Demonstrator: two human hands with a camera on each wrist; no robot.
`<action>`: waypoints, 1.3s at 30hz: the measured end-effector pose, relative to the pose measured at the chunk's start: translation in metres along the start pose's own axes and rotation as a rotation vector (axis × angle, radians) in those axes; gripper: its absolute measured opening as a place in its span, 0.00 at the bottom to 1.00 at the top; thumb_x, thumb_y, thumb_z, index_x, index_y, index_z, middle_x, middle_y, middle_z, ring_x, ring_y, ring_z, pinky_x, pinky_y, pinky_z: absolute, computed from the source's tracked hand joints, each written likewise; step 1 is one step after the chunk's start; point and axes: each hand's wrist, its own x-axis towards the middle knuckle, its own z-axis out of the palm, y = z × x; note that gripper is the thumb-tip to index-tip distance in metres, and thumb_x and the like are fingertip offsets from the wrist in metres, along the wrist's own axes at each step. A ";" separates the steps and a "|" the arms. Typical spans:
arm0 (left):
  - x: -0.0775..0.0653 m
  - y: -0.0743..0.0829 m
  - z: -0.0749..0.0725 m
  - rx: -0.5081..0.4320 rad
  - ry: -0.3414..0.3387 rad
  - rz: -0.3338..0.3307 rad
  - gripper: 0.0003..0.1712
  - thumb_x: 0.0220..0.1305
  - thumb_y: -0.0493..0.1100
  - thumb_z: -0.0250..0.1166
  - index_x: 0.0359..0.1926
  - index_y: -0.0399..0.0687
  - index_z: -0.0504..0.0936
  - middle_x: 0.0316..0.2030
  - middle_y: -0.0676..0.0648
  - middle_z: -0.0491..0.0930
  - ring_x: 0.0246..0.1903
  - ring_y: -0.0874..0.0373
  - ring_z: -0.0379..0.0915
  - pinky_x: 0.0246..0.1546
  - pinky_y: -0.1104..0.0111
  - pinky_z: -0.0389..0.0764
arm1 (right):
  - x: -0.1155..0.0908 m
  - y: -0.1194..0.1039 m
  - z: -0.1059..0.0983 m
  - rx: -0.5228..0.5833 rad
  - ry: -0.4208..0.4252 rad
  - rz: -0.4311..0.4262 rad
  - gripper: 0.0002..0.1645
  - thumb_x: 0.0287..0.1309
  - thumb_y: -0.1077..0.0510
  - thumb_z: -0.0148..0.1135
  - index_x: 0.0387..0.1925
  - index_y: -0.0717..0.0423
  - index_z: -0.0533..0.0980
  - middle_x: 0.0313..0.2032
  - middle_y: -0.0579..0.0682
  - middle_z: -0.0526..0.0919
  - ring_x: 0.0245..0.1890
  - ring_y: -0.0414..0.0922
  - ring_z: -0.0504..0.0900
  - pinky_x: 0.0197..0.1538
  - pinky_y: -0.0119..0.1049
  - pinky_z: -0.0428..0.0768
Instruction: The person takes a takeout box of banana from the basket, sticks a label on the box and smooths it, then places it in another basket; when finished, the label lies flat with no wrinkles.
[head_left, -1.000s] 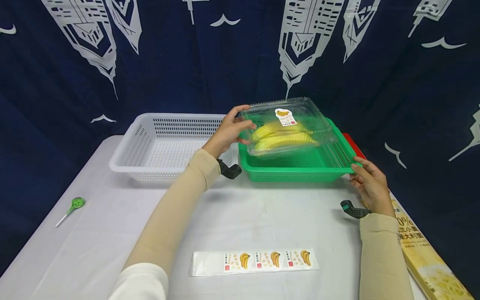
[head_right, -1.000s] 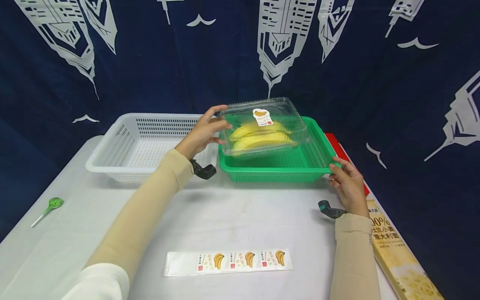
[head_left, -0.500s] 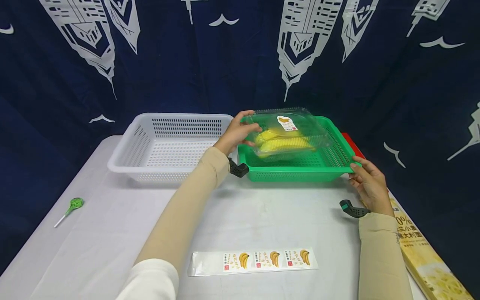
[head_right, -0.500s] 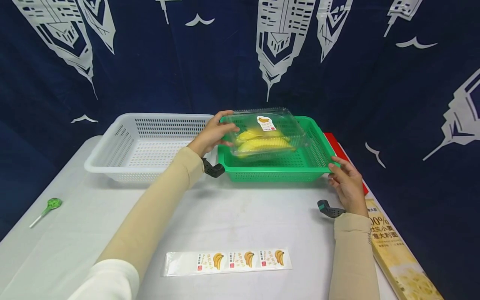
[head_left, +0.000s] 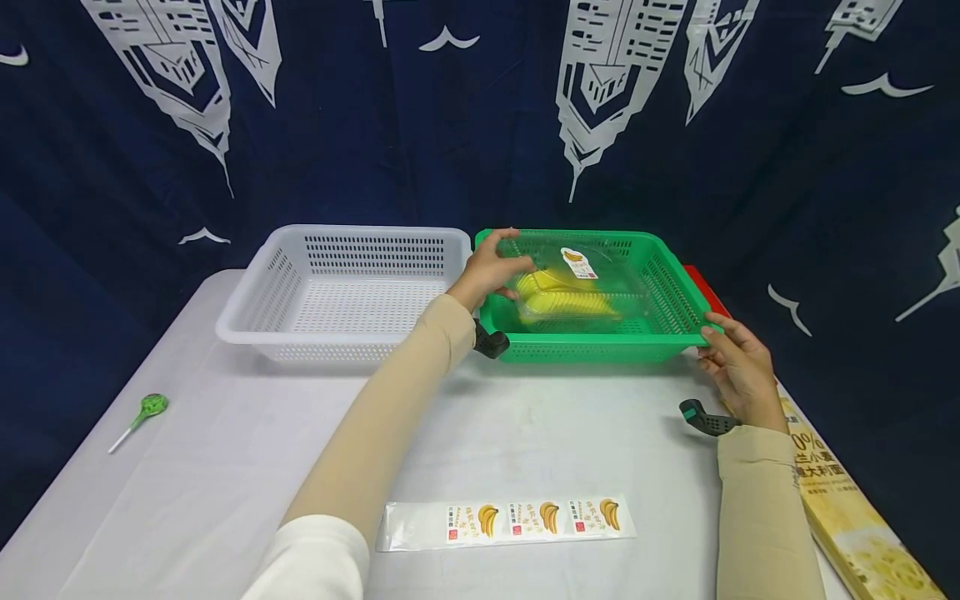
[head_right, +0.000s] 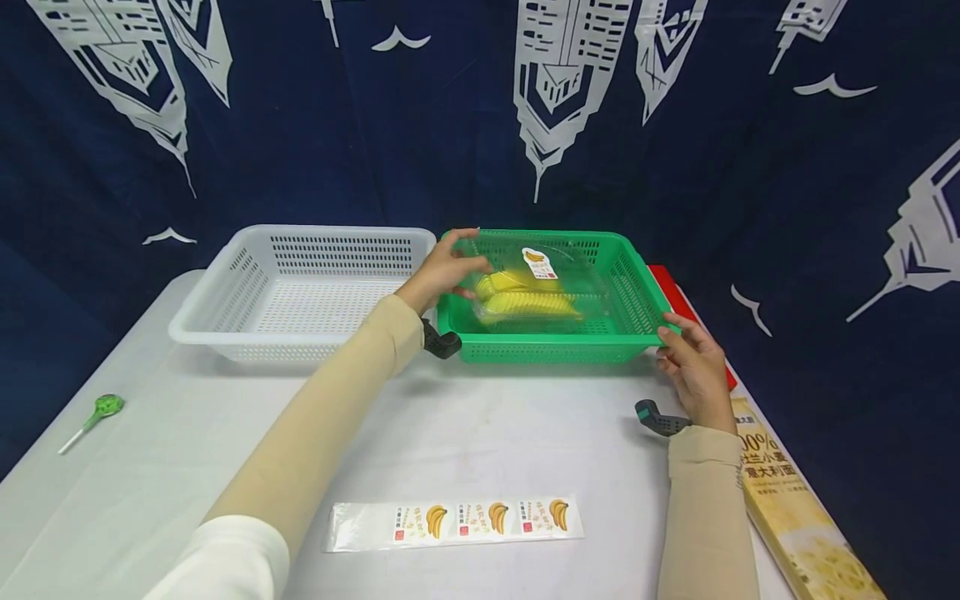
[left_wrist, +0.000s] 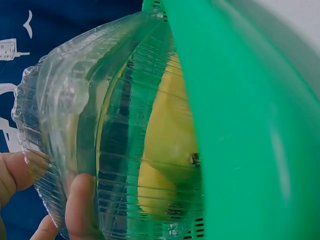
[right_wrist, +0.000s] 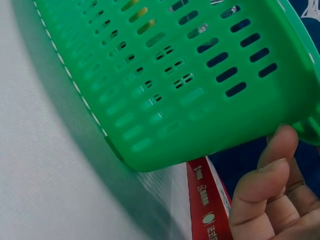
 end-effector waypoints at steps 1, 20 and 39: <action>0.001 -0.001 0.001 -0.002 0.001 -0.001 0.42 0.72 0.40 0.68 0.82 0.59 0.64 0.70 0.35 0.69 0.23 0.57 0.81 0.30 0.66 0.88 | 0.000 0.000 0.000 0.001 -0.001 -0.002 0.13 0.73 0.65 0.68 0.50 0.45 0.88 0.35 0.45 0.83 0.30 0.40 0.80 0.31 0.29 0.82; 0.004 -0.008 0.004 0.030 -0.007 -0.013 0.45 0.71 0.40 0.69 0.84 0.55 0.61 0.76 0.34 0.65 0.18 0.58 0.77 0.22 0.71 0.83 | 0.000 -0.001 0.001 0.003 -0.007 0.008 0.13 0.73 0.65 0.67 0.50 0.45 0.88 0.34 0.45 0.83 0.30 0.41 0.80 0.32 0.29 0.82; 0.006 -0.008 0.014 0.092 0.040 -0.046 0.49 0.77 0.49 0.69 0.87 0.59 0.51 0.83 0.40 0.59 0.58 0.44 0.80 0.69 0.51 0.75 | 0.001 0.000 0.001 0.029 -0.028 -0.007 0.14 0.74 0.68 0.65 0.50 0.47 0.88 0.33 0.46 0.84 0.27 0.41 0.81 0.30 0.29 0.83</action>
